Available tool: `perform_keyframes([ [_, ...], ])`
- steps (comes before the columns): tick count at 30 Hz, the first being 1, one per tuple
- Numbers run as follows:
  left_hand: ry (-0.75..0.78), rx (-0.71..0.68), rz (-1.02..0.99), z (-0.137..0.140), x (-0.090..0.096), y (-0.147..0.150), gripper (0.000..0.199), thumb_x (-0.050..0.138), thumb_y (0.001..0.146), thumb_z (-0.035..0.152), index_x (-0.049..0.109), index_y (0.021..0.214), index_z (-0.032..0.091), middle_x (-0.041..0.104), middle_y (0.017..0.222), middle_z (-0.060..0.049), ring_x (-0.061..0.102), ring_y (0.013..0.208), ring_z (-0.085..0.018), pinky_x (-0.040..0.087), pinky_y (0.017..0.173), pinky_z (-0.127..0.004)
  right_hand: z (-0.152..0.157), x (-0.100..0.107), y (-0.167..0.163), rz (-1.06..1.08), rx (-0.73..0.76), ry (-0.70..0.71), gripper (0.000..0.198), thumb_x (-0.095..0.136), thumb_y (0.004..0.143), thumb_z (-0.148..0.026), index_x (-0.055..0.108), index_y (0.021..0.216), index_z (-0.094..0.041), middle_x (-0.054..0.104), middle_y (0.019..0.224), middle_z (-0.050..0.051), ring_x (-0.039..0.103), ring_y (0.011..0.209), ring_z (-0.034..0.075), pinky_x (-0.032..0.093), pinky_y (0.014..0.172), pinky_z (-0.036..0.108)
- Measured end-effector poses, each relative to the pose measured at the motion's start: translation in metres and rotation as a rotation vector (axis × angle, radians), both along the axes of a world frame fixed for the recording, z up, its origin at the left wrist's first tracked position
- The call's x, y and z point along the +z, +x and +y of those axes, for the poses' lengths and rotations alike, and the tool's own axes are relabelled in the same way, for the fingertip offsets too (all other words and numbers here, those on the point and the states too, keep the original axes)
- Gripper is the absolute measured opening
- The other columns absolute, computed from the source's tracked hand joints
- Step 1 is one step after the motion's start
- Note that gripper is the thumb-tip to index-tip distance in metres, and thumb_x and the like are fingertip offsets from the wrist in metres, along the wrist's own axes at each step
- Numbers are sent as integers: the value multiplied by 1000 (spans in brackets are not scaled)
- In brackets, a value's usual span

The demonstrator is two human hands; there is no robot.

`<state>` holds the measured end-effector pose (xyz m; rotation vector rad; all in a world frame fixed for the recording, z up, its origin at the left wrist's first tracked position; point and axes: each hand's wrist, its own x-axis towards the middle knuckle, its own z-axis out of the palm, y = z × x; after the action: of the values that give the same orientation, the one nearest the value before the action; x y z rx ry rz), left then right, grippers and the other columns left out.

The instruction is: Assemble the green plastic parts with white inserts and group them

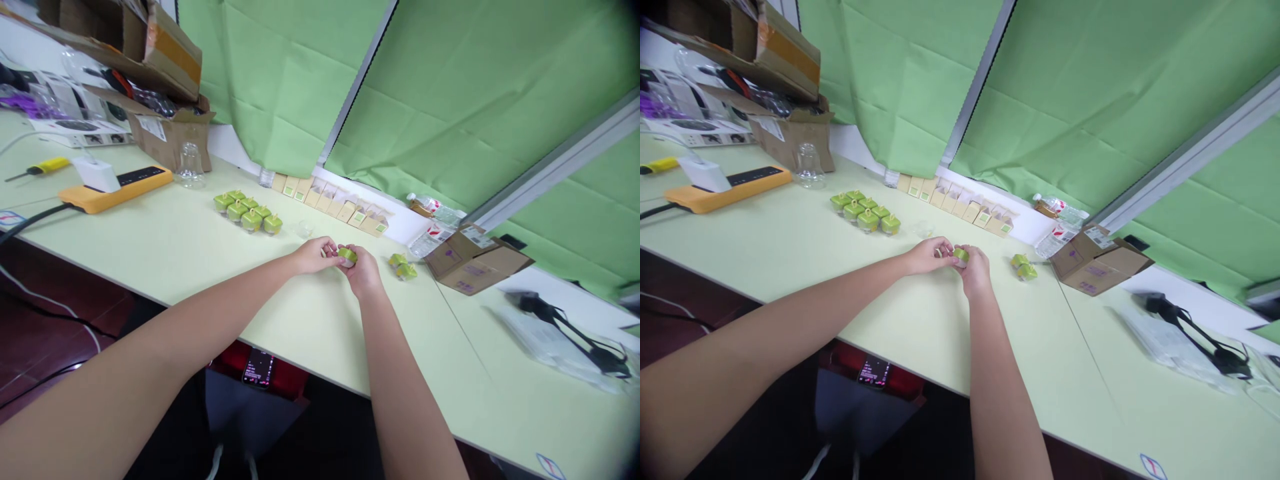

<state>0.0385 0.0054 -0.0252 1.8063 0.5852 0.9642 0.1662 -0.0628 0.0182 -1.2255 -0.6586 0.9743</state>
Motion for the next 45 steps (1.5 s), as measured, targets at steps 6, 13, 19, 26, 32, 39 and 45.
perform_keyframes([
  [6,52,29,8,-3,1,0,41,72,76,50,60,98,18,63,85,-2,57,73,-13,46,69,-27,3,-3,-2,-19,-32,10,5,55,77,-20,57,82,-20,70,82,3,67,67,17,60,65,35],
  [13,147,-7,53,-10,6,-6,41,71,77,47,59,105,20,64,89,-1,55,66,-11,44,65,-26,3,-5,-4,-39,-85,26,4,56,79,-24,53,79,-21,63,72,-1,65,67,16,58,62,31],
  [19,151,40,58,-9,5,-6,33,66,80,46,59,99,19,64,90,-2,55,65,-12,45,64,-26,1,-5,-6,-136,-44,-1,8,56,83,-31,54,84,-23,63,72,-3,65,67,16,59,60,31],
  [26,109,38,47,-7,5,-4,42,72,74,51,59,99,19,63,89,-1,54,64,-11,45,63,-26,0,-2,-7,-192,-24,-26,10,59,81,-32,55,83,-23,63,72,-3,64,69,15,59,60,29],
  [32,101,72,25,-7,8,-6,51,76,68,56,59,98,19,56,72,3,49,61,-11,39,58,-25,-3,0,-13,-202,18,-46,9,56,83,-31,55,84,-23,63,68,-3,62,64,15,59,59,30],
  [39,48,70,-11,-6,10,-6,54,77,67,56,58,102,19,53,67,5,48,59,-11,38,56,-24,-4,3,-12,-184,51,-30,12,58,85,-33,54,82,-22,65,70,-2,63,65,15,60,60,32],
  [45,33,110,-29,-3,7,-2,51,77,69,52,57,104,20,55,72,4,53,64,-11,42,61,-24,-4,2,-11,-217,13,-15,17,63,85,-35,54,80,-22,65,69,-2,64,61,15,60,58,32],
])
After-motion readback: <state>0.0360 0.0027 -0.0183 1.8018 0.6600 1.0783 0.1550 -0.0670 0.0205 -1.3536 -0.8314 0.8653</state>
